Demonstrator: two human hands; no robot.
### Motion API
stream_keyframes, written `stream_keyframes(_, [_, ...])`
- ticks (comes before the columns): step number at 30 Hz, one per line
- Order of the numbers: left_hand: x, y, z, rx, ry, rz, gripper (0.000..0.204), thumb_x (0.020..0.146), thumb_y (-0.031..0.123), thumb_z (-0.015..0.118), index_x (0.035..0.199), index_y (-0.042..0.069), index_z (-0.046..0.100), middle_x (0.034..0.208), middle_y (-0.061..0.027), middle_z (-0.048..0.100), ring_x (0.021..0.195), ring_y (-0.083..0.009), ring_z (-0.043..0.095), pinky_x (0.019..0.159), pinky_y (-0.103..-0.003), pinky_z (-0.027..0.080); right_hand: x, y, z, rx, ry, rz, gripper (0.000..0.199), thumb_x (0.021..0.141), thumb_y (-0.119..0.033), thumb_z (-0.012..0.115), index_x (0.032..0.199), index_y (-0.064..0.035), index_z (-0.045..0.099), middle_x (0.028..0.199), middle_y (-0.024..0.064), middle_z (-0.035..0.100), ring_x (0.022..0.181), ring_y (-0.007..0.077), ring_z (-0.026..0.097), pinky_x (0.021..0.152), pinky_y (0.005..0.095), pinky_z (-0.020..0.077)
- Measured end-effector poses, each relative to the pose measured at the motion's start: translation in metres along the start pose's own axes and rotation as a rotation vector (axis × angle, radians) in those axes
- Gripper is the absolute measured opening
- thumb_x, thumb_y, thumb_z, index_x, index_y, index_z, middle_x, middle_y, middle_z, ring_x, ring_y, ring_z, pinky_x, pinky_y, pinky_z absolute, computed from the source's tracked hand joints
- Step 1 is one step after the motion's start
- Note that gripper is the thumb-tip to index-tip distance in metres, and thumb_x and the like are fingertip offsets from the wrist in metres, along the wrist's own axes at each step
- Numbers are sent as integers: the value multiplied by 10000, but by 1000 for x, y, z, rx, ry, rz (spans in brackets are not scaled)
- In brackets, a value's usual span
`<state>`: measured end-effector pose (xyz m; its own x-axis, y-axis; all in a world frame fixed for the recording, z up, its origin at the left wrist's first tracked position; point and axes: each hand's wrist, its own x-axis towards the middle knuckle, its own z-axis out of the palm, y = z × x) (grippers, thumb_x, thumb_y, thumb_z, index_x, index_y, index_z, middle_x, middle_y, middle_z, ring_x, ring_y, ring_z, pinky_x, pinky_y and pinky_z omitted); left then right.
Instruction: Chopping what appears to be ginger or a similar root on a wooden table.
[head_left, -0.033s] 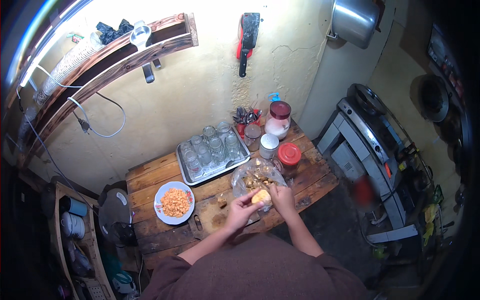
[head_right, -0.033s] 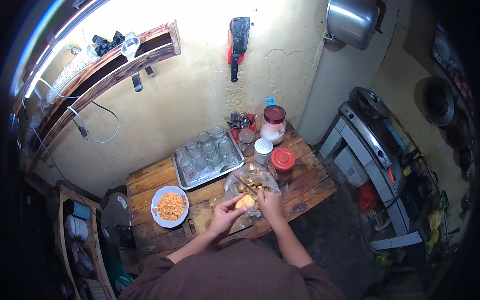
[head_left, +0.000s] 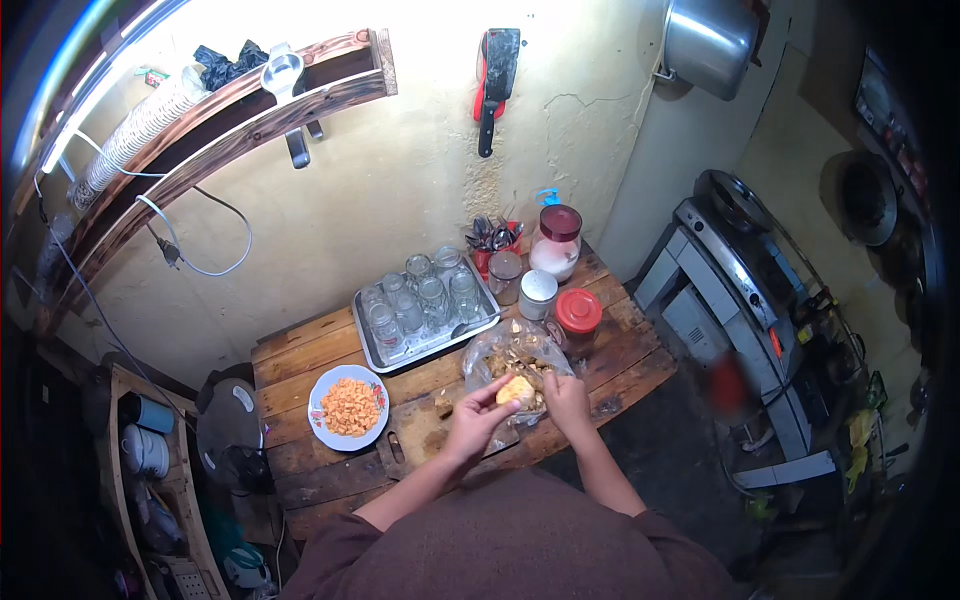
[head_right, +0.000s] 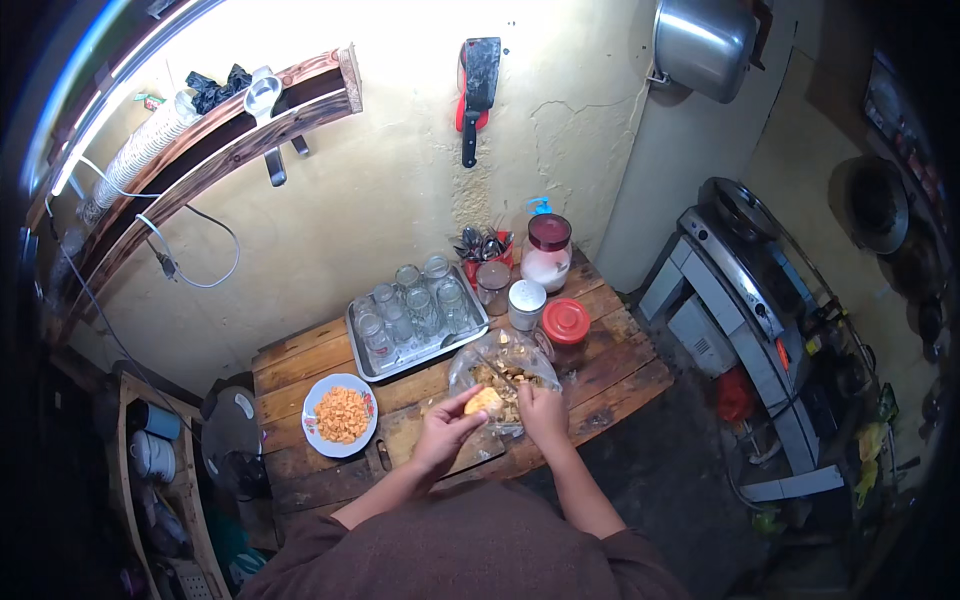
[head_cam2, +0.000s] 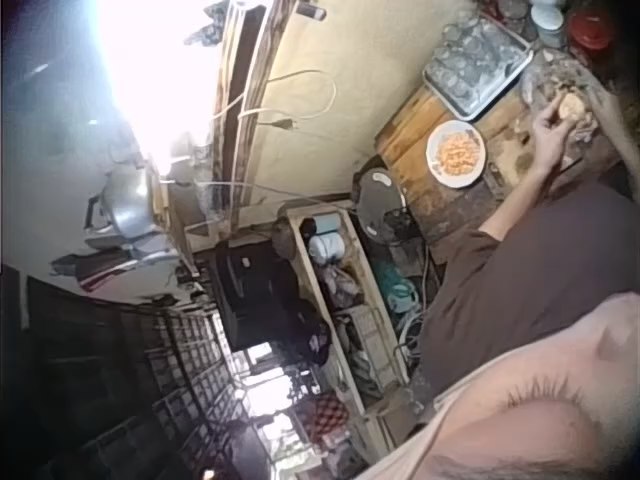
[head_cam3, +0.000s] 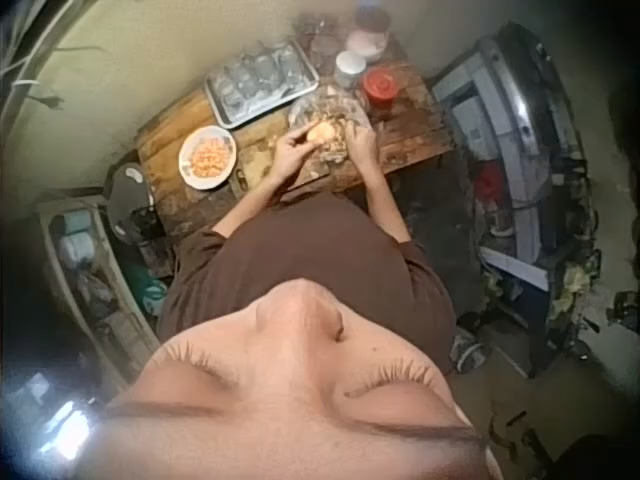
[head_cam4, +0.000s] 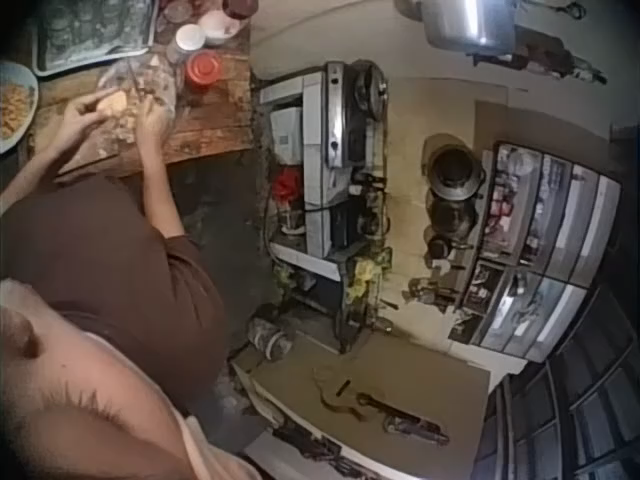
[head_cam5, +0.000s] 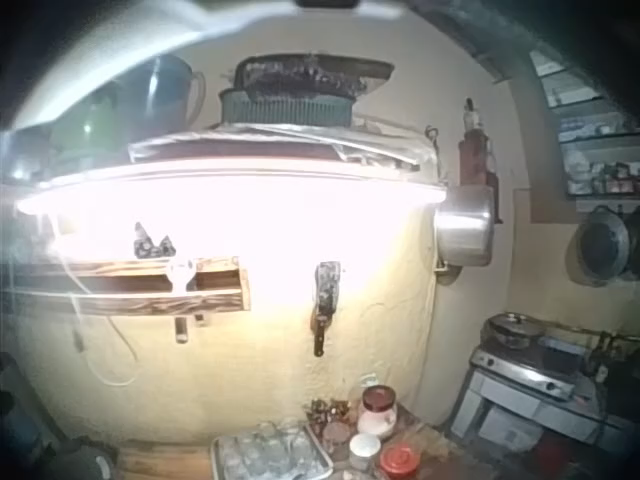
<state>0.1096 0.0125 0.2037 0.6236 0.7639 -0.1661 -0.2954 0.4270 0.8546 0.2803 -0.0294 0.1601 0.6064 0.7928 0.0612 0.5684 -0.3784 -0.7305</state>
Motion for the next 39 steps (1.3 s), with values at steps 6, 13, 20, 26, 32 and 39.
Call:
stream_keyframes(6, [1,9,-19,-324,-35,-106,477,862,14,583,1313,-3,428,1187,-105,558,1019,-149,583,914,-256,481,-6,21,-4,351,-52,46,470,904,-305,434,594,32,542,511,134,476,506,223,513,504,366,388])
stream_keyframes(13, [2,1,-23,-490,-130,-121,479,944,150,485,1374,25,317,1257,-133,504,1159,-223,509,1044,-356,382,-37,-39,-44,178,74,-297,386,873,-215,510,567,22,525,464,142,464,408,213,496,439,349,351])
stream_keyframes(20, [-3,6,-13,-521,-165,-110,460,949,164,482,1365,27,342,1227,-118,528,1137,-204,524,1048,-352,378,-42,-48,-46,110,146,-377,324,830,-214,518,584,-20,603,525,175,538,476,330,564,469,408,432])
stream_keyframes(26, [-5,-1,-15,-488,-144,-105,445,945,164,491,1351,26,370,1217,-117,538,1128,-208,531,1051,-354,377,-41,-50,-44,59,180,-405,303,818,-210,523,592,-28,611,528,166,543,477,324,568,482,407,450])
stream_keyframes(32, [-5,-1,-16,-427,-131,-99,497,940,222,502,1358,11,336,1270,-147,487,1157,-236,511,1076,-373,346,-40,-48,-38,37,195,-380,304,812,-209,523,583,-28,605,517,164,536,470,323,563,468,404,446])
stream_keyframes(39, [-6,8,-14,-404,-156,-113,427,947,136,482,1343,9,384,1267,-122,511,1129,-187,538,993,-317,435,-22,-31,-36,-26,207,-282,335,838,-228,515,603,1,585,565,199,536,504,358,558,481,429,422])
